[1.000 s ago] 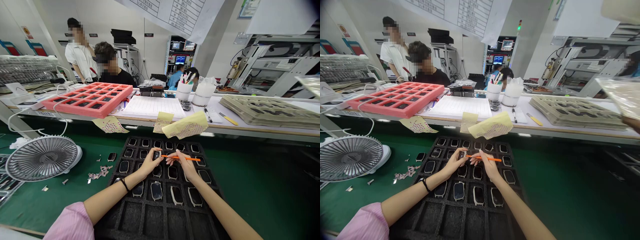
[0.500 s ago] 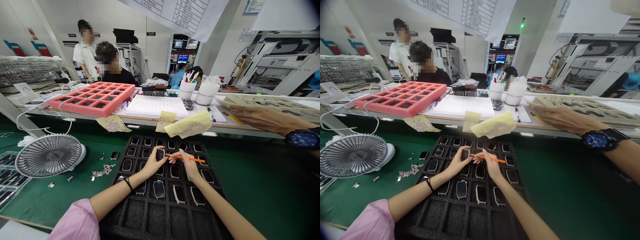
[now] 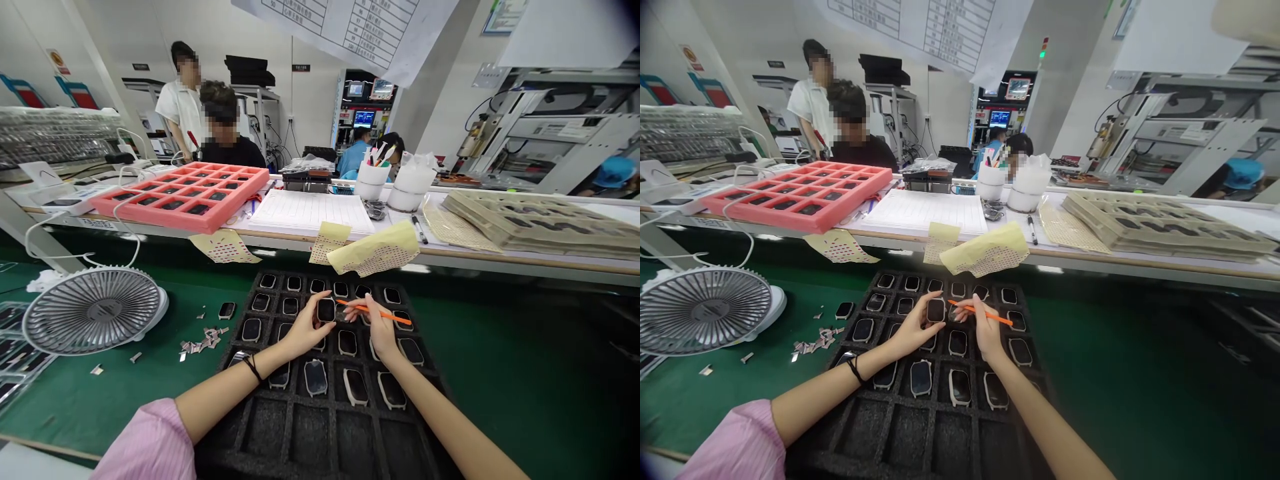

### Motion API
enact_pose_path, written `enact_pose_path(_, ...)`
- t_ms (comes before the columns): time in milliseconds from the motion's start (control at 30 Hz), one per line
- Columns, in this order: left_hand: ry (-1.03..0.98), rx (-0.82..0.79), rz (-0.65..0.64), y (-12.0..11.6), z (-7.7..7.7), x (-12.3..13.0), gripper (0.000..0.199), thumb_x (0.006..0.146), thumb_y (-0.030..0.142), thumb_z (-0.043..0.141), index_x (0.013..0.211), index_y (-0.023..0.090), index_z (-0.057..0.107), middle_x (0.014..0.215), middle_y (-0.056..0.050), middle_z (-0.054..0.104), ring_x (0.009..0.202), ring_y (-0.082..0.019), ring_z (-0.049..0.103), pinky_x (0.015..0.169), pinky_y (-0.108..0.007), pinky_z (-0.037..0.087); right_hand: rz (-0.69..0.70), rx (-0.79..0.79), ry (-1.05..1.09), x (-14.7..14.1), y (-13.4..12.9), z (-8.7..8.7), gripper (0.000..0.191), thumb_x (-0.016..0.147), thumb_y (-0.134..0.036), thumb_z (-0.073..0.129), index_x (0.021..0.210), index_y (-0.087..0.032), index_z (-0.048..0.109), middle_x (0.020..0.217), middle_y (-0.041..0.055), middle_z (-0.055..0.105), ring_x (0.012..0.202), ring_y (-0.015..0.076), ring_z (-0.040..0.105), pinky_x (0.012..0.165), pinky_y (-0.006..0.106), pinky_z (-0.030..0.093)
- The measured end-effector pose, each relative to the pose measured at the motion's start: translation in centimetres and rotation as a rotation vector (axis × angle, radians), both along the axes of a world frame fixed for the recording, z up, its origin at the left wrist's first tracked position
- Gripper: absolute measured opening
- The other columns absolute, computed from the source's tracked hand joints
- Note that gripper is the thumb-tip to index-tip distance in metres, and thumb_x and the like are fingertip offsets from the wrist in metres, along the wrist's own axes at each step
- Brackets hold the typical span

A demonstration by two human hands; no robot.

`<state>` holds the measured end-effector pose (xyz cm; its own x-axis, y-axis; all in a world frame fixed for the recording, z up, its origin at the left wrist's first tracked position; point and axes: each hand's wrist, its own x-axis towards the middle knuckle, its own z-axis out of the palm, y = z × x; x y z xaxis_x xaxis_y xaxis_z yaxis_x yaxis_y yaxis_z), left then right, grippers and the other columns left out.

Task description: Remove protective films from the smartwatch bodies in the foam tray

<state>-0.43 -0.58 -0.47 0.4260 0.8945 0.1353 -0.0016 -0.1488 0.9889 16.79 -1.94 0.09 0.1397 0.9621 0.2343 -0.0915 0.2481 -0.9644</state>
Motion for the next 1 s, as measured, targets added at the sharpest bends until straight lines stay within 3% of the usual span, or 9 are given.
enact_pose_path(100, 0.03, 0.018, -0.004, -0.1, 0.5, 0.0, 0.059, 0.075, 0.028, 0.064, 0.128, 0.018, 0.04, 0.102, -0.007, 0.056, 0.073, -0.01, 0.052, 0.06, -0.019, 0.04, 0.008, -0.006, -0.016, 0.0, 0.1, -0.2, 0.048, 0.087, -0.054, 0.045, 0.074, -0.014, 0.068, 0.071, 0.0085, 0.067, 0.06, 0.0156, 0.06, 0.057, 0.028, 0.049)
enact_pose_path(200, 0.115, 0.071, -0.034, -1.2, 2.8, -1.4, 0.053, 0.075, 0.027, 0.067, 0.123, 0.019, 0.046, 0.106, -0.008, 0.058, 0.08, -0.013, 0.057, 0.067, -0.021, 0.046, 0.005, -0.011, -0.039, 0.1, 0.2, -0.3, 0.049, 0.086, -0.055, 0.045, 0.074, -0.014, 0.068, 0.07, 0.0083, 0.067, 0.058, 0.0158, 0.06, 0.055, 0.028, 0.048)
enact_pose_path(300, 0.28, 0.139, -0.089, -3.9, 5.8, -5.0, 0.049, 0.074, 0.029, 0.07, 0.119, 0.023, 0.052, 0.112, -0.006, 0.06, 0.089, -0.015, 0.06, 0.079, -0.024, 0.05, 0.01, -0.018, -0.036, 0.1, 0.2, -0.4, 0.049, 0.086, -0.055, 0.045, 0.075, -0.013, 0.068, 0.069, 0.0086, 0.066, 0.058, 0.0156, 0.06, 0.053, 0.028, 0.047)
enact_pose_path(400, 0.466, 0.208, 0.013, -7.7, 7.1, -10.0, 0.045, 0.072, 0.032, 0.073, 0.115, 0.026, 0.058, 0.115, -0.003, 0.061, 0.107, -0.019, 0.058, 0.094, -0.028, 0.05, 0.023, -0.02, -0.044, 0.1, 0.2, -0.4, 0.048, 0.086, -0.054, 0.045, 0.076, -0.013, 0.068, 0.07, 0.009, 0.066, 0.058, 0.0154, 0.06, 0.053, 0.027, 0.046)
enact_pose_path(500, 0.65, 0.215, 0.102, -11.3, 5.7, -14.5, 0.045, 0.073, 0.035, 0.072, 0.116, 0.028, 0.059, 0.117, -0.004, 0.061, 0.109, -0.021, 0.058, 0.097, -0.032, 0.05, 0.044, -0.028, -0.051, 0.1, 0.2, -0.4, 0.048, 0.086, -0.055, 0.046, 0.075, -0.013, 0.068, 0.07, 0.0092, 0.066, 0.057, 0.0151, 0.059, 0.051, 0.027, 0.045)
enact_pose_path(600, 0.81, 0.278, 0.11, -13.6, 3.3, -16.9, 0.044, 0.079, 0.038, 0.065, 0.121, 0.03, 0.057, 0.131, -0.004, 0.053, 0.123, -0.023, 0.049, 0.106, -0.039, 0.044, 0.056, -0.027, -0.067, 0.0, 0.2, -0.6, 0.048, 0.085, -0.055, 0.046, 0.076, -0.013, 0.067, 0.07, 0.009, 0.065, 0.057, 0.015, 0.059, 0.05, 0.027, 0.045)
enact_pose_path(767, 1.065, 0.357, -0.027, -15.0, 1.8, -17.6, 0.051, 0.093, 0.038, 0.039, 0.142, 0.039, 0.025, 0.149, 0.004, 0.026, 0.142, -0.022, 0.018, 0.117, -0.054, 0.017, 0.066, -0.009, -0.137, -0.1, 0.2, -1.1, 0.048, 0.086, -0.055, 0.045, 0.08, -0.013, 0.067, 0.072, 0.0084, 0.065, 0.058, 0.0146, 0.06, 0.049, 0.026, 0.045)
enact_pose_path(867, 1.151, 0.419, -0.06, -15.1, 2.0, -17.6, 0.051, 0.095, 0.037, 0.035, 0.143, 0.039, 0.018, 0.151, 0.005, 0.02, 0.142, -0.021, 0.017, 0.117, -0.053, 0.02, 0.08, 0.036, -0.246, 0.1, -0.1, -0.7, 0.043, 0.087, -0.052, 0.046, 0.085, -0.014, 0.066, 0.081, 0.0087, 0.066, 0.066, 0.015, 0.061, 0.055, 0.026, 0.048)
enact_pose_path(1000, 1.22, 0.691, -0.015, -15.4, 1.2, -17.1, 0.053, 0.093, 0.025, 0.037, 0.142, 0.04, 0.023, 0.15, 0.007, 0.022, 0.139, -0.018, 0.027, 0.119, -0.046, 0.021, 0.125, 0.044, -0.323, 1.2, -1.8, 0.7, 0.042, 0.09, -0.05, 0.042, 0.101, -0.015, 0.064, 0.096, 0.0111, 0.067, 0.078, 0.0178, 0.064, 0.06, 0.028, 0.053)
